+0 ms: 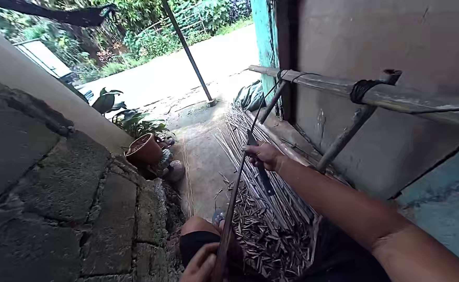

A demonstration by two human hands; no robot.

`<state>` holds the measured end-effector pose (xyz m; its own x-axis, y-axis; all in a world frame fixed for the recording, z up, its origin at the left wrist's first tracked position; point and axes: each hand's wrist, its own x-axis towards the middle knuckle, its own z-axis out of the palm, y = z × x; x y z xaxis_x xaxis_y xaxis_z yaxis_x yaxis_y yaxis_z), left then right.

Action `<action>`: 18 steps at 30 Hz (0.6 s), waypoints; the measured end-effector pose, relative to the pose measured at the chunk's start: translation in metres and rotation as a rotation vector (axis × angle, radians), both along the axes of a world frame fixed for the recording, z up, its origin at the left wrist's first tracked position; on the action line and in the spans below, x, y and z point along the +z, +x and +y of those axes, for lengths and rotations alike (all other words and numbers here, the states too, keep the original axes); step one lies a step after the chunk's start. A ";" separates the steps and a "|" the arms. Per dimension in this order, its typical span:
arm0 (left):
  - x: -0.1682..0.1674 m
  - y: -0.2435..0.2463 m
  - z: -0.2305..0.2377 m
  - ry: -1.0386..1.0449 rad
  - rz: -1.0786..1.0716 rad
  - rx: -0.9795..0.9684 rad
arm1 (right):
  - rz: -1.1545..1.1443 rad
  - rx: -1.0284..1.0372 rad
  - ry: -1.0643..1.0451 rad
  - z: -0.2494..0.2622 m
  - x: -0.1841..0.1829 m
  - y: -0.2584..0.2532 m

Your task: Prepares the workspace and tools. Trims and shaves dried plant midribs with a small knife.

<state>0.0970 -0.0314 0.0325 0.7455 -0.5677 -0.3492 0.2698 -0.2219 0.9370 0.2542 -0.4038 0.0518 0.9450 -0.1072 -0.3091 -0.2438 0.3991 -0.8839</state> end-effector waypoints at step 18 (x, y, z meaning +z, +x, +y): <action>-0.024 0.173 -0.166 -0.100 0.219 -0.008 | -0.049 0.183 -0.108 -0.008 -0.054 0.002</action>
<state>0.2697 -0.1977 0.0082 0.6537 -0.6132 -0.4435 0.4676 -0.1335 0.8738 0.2559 -0.4117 -0.0020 0.9654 0.0372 -0.2583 -0.2591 0.2540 -0.9319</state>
